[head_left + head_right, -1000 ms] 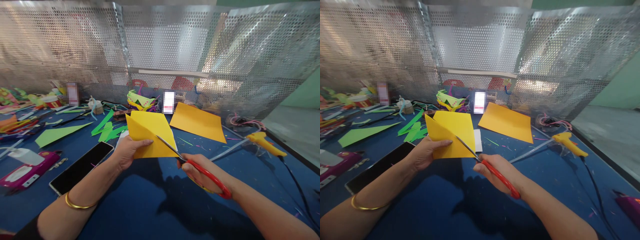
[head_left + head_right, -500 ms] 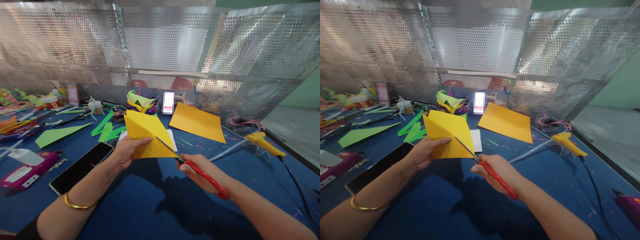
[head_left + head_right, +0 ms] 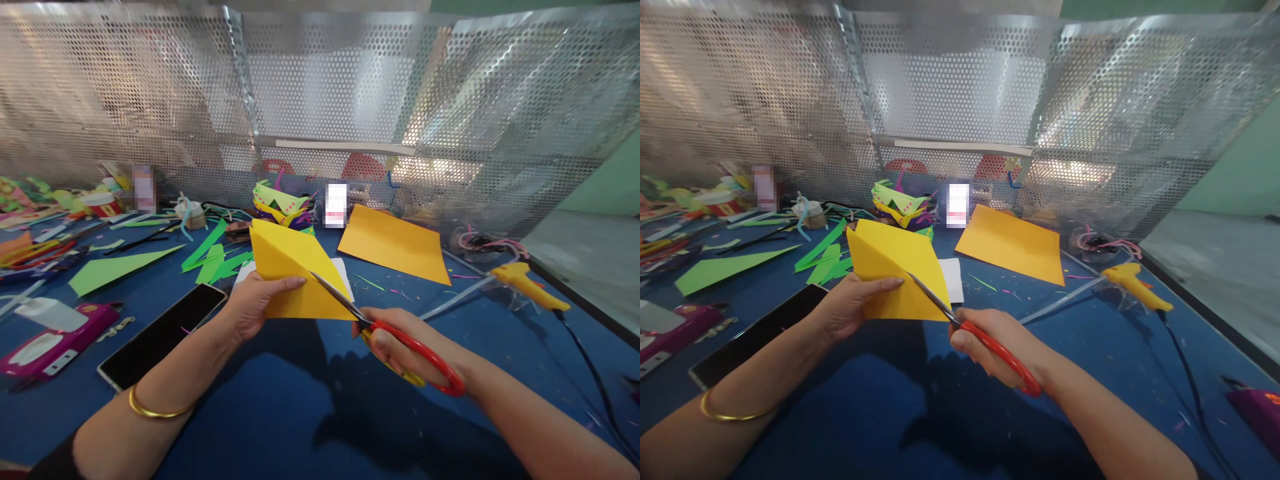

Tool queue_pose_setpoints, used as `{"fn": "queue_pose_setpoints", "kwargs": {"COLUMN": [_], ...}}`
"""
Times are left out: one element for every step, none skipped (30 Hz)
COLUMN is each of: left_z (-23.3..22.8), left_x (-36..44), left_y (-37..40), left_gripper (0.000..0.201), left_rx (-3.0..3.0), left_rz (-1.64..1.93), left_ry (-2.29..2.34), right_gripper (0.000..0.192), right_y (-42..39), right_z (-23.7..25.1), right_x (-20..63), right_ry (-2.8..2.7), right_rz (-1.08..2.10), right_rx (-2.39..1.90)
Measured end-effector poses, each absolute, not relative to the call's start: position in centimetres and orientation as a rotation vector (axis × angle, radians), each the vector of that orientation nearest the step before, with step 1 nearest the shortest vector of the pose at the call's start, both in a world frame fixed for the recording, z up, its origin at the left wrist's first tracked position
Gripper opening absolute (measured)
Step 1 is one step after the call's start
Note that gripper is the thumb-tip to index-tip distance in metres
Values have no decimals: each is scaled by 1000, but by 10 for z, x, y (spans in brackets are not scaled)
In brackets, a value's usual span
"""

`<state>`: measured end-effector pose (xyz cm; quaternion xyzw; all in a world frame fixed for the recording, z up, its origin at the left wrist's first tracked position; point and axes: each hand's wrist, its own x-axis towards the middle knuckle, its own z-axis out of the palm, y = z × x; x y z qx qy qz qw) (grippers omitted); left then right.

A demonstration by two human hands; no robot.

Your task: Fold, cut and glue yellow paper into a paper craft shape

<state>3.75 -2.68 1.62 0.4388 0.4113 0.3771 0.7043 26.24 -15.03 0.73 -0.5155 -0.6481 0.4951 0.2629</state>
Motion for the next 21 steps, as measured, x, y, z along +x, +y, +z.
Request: {"fn": "queue_pose_setpoints", "kwargs": {"left_z": [15, 15, 14, 13, 13, 13, 13, 13, 13, 12, 12, 12, 11, 11, 11, 11, 12, 12, 12, 13, 13], "left_x": [37, 37, 37, 37, 37, 37, 37, 38, 38, 38, 38, 38, 38, 38, 38, 38, 39, 39, 39, 40, 40], "left_y": [-27, -26, -26, -26, -26, -26, -27, -27, -27, -27, -27, -28, -28, -28, -28, -28, -28, -28, -28, -28, -28], "left_gripper": [46, 46, 46, 46, 46, 46, 46, 46, 47, 47, 48, 48, 48, 47, 46, 46, 45, 45, 45, 45, 45], "left_rx": [979, 984, 991, 996, 999, 1001, 1001, 1000, 1000, 999, 998, 996, 994, 993, 992, 993, 994, 993, 991, 986, 981], "left_rz": [825, 811, 800, 795, 794, 794, 794, 796, 798, 800, 801, 802, 803, 802, 802, 805, 807, 810, 814, 820, 823], "left_ry": [908, 898, 887, 877, 873, 875, 879, 883, 886, 888, 891, 893, 894, 896, 901, 903, 904, 905, 907, 909, 910], "right_gripper": [61, 60, 60, 59, 59, 58, 58, 57, 57, 56, 57, 57, 57, 58, 58, 58, 57, 56, 55, 54, 54], "right_y": [-150, -150, -150, -150, -150, -150, -150, -150, -150, -149, -149, -148, -148, -148, -148, -147, -147, -147, -147, -146, -146], "right_z": [6, 5, 3, 1, -1, -3, -4, -4, -4, -4, -3, -2, -2, -1, -1, -1, -2, -2, -2, -2, -3], "right_x": [262, 262, 263, 263, 263, 263, 262, 262, 261, 260, 259, 258, 257, 256, 256, 255, 255, 254, 254, 254, 254], "right_ry": [-1759, -1766, -1771, -1769, -1766, -1766, -1765, -1764, -1763, -1770, -1779, -1785, -1788, -1787, -1780, -1770, -1762, -1764, -1769, -1773, -1771], "right_rz": [1331, 1323, 1317, 1311, 1305, 1298, 1289, 1278, 1265, 1257, 1251, 1243, 1237, 1232, 1228, 1225, 1224, 1230, 1235, 1239, 1240], "right_rx": [-1397, -1402, -1401, -1400, -1397, -1392, -1389, -1390, -1394, -1397, -1398, -1402, -1409, -1416, -1426, -1437, -1447, -1452, -1453, -1451, -1451]}}
